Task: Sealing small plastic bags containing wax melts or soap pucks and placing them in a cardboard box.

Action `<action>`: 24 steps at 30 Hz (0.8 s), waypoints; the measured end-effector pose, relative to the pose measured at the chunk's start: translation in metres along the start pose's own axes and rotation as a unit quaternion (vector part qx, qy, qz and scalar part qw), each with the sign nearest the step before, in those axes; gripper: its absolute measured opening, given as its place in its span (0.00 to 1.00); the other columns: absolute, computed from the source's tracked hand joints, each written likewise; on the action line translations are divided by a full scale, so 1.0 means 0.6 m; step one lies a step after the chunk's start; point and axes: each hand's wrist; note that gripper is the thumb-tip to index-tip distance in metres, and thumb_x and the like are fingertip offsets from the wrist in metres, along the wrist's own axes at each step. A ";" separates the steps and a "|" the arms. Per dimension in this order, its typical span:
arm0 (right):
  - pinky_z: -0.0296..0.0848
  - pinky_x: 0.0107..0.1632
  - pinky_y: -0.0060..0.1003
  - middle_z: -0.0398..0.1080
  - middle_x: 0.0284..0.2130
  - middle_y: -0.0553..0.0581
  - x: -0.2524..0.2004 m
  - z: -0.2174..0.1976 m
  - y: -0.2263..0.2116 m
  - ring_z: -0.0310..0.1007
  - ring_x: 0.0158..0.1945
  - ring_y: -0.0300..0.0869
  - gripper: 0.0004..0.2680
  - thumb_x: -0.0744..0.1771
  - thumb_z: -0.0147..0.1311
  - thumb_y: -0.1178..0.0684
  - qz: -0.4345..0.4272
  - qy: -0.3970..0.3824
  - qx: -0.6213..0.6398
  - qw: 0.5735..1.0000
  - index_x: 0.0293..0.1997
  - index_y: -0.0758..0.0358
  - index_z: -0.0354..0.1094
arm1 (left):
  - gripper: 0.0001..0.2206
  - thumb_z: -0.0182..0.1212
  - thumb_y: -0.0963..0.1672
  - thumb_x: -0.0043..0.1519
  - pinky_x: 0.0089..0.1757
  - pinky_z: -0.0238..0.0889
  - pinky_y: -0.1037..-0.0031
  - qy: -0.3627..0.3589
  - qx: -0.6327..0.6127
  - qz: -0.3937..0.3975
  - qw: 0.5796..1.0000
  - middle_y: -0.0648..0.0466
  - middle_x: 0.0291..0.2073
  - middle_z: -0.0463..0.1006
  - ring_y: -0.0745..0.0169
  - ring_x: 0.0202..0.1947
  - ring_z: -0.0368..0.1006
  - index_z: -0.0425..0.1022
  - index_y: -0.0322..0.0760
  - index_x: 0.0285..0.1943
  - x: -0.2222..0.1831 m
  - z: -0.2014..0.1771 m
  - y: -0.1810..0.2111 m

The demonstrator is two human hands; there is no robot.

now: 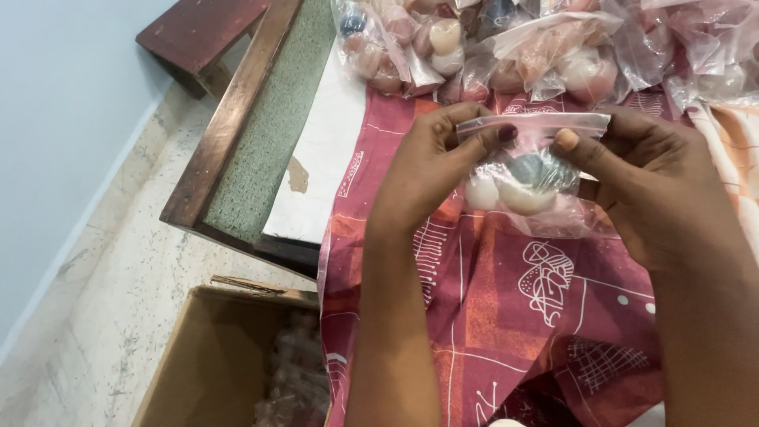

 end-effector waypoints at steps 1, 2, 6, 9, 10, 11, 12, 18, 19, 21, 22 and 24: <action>0.81 0.45 0.37 0.78 0.41 0.58 0.000 0.001 -0.001 0.79 0.43 0.40 0.09 0.68 0.60 0.56 0.000 0.000 0.000 1.000 0.51 0.69 0.72 | 0.12 0.66 0.48 0.62 0.44 0.78 0.72 0.000 0.000 0.000 1.000 0.55 0.35 0.86 0.69 0.36 0.82 0.82 0.37 0.47 0.001 0.004 0.001; 0.78 0.42 0.34 0.77 0.38 0.58 0.000 0.001 -0.001 0.76 0.40 0.39 0.08 0.68 0.61 0.56 -0.020 0.022 -0.043 0.999 0.49 0.69 0.73 | 0.12 0.65 0.48 0.63 0.41 0.75 0.73 0.007 -0.006 -0.018 1.000 0.53 0.34 0.86 0.69 0.35 0.80 0.82 0.35 0.48 0.000 0.008 0.002; 0.82 0.48 0.33 0.77 0.40 0.58 0.001 -0.010 0.006 0.79 0.43 0.37 0.07 0.69 0.61 0.57 -0.094 0.024 -0.089 0.991 0.50 0.67 0.73 | 0.17 0.64 0.50 0.66 0.36 0.67 0.71 0.039 0.030 -0.058 0.997 0.47 0.36 0.86 0.65 0.32 0.75 0.82 0.33 0.55 0.000 0.024 0.006; 0.82 0.47 0.40 0.76 0.40 0.64 0.005 -0.035 0.019 0.78 0.41 0.44 0.06 0.73 0.60 0.58 -0.089 0.055 -0.169 0.980 0.50 0.71 0.73 | 0.28 0.62 0.54 0.58 0.41 0.79 0.66 0.027 0.029 -0.154 0.987 0.45 0.43 0.86 0.59 0.41 0.84 0.72 0.36 0.64 -0.005 0.043 0.044; 0.82 0.47 0.40 0.76 0.40 0.64 0.005 -0.033 0.012 0.78 0.41 0.44 0.06 0.73 0.60 0.58 -0.090 0.056 -0.170 0.980 0.50 0.71 0.73 | 0.28 0.62 0.54 0.58 0.41 0.79 0.66 0.026 0.029 -0.153 0.987 0.45 0.43 0.86 0.59 0.41 0.84 0.72 0.36 0.64 -0.002 0.050 0.035; 0.84 0.48 0.42 0.77 0.41 0.63 0.005 -0.031 0.005 0.79 0.44 0.44 0.05 0.72 0.58 0.58 -0.078 0.042 -0.073 0.993 0.51 0.70 0.72 | 0.34 0.68 0.54 0.56 0.42 0.79 0.61 0.005 0.042 -0.140 0.989 0.43 0.49 0.83 0.51 0.43 0.83 0.65 0.41 0.70 0.001 0.058 0.026; 0.86 0.50 0.45 0.77 0.42 0.62 0.004 -0.029 -0.002 0.81 0.46 0.45 0.05 0.72 0.57 0.58 -0.066 0.027 0.025 0.997 0.51 0.69 0.71 | 0.42 0.74 0.53 0.54 0.43 0.79 0.56 -0.016 0.054 -0.127 0.990 0.41 0.54 0.80 0.44 0.45 0.82 0.58 0.45 0.77 0.003 0.066 0.016; 0.87 0.45 0.45 0.77 0.40 0.59 -0.002 -0.010 -0.036 0.81 0.45 0.45 0.05 0.67 0.55 0.58 -0.022 0.036 0.015 0.999 0.47 0.64 0.71 | 0.40 0.76 0.46 0.59 0.62 0.60 0.46 0.059 0.163 0.174 0.969 0.33 0.71 0.66 0.31 0.69 0.64 0.52 0.35 0.77 0.018 0.087 -0.028; 0.87 0.45 0.45 0.77 0.40 0.59 0.001 -0.022 -0.026 0.81 0.45 0.45 0.05 0.67 0.55 0.58 -0.021 0.036 0.015 0.999 0.47 0.64 0.71 | 0.40 0.76 0.46 0.59 0.62 0.60 0.46 0.059 0.163 0.174 0.969 0.33 0.71 0.66 0.31 0.69 0.64 0.52 0.35 0.77 0.019 0.085 -0.022; 0.83 0.51 0.44 0.75 0.43 0.62 0.009 -0.044 -0.007 0.79 0.47 0.46 0.06 0.70 0.55 0.59 -0.068 0.025 -0.070 0.995 0.50 0.66 0.70 | 0.43 0.74 0.51 0.57 0.55 0.76 0.51 0.029 -0.027 0.052 0.998 0.38 0.60 0.79 0.43 0.56 0.81 0.52 0.36 0.78 0.020 0.082 -0.008; 0.83 0.51 0.44 0.75 0.43 0.62 0.014 -0.060 0.004 0.79 0.47 0.46 0.06 0.70 0.55 0.59 -0.068 0.025 -0.070 0.995 0.50 0.66 0.70 | 0.43 0.74 0.51 0.57 0.55 0.76 0.51 0.030 -0.026 0.053 0.998 0.38 0.60 0.79 0.43 0.56 0.81 0.52 0.36 0.78 0.022 0.081 -0.002; 0.84 0.56 0.45 0.76 0.47 0.62 0.026 -0.093 0.026 0.80 0.51 0.47 0.05 0.72 0.54 0.57 -0.094 -0.006 -0.132 0.987 0.51 0.66 0.69 | 0.38 0.69 0.48 0.59 0.50 0.77 0.58 0.125 0.065 -0.039 0.989 0.46 0.63 0.73 0.49 0.51 0.79 0.53 0.39 0.77 0.027 0.081 0.011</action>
Point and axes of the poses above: each hand's wrist, its own x-axis towards the middle knuckle, its own z-axis out of the palm, y = z × x
